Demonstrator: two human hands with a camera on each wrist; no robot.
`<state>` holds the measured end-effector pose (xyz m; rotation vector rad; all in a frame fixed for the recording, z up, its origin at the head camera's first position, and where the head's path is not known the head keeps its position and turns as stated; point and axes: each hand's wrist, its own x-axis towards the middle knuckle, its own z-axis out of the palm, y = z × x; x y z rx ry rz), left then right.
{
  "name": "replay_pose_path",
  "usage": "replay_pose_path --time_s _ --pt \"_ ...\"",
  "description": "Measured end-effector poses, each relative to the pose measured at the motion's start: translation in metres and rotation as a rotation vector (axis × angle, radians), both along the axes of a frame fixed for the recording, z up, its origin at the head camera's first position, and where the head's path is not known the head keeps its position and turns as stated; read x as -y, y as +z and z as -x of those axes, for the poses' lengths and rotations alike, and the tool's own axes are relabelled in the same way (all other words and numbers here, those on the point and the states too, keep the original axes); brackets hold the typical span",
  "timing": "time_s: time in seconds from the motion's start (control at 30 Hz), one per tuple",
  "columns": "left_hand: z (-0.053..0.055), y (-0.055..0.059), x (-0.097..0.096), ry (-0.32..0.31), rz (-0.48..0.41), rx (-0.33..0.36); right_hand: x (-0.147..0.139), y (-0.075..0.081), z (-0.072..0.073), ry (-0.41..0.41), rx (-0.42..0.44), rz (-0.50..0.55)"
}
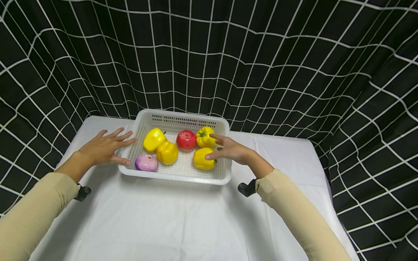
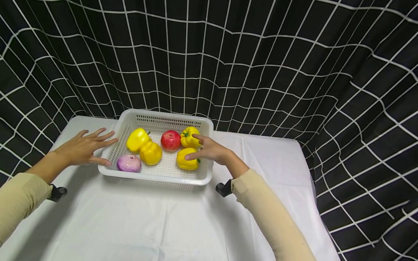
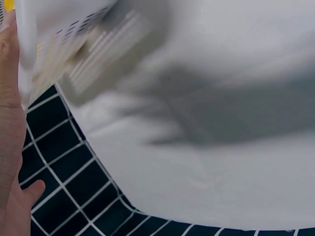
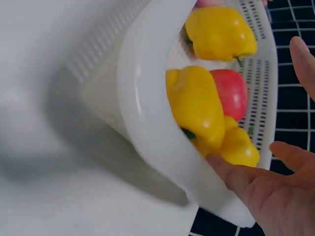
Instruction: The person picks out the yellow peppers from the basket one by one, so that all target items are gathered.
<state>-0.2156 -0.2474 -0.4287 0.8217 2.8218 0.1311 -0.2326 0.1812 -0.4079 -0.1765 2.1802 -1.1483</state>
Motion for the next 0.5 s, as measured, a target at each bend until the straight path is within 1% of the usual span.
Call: replay_pose_path --time_s 0.27,0.5 --pt "0.0 0.0 0.0 0.007 -0.002 0.003 0.012 -0.009 0.005 -0.003 0.048 -0.016" --pt "-0.001 0.001 -0.001 0.021 -0.001 0.012 0.02 -0.008 0.008 0.039 0.095 -0.092"
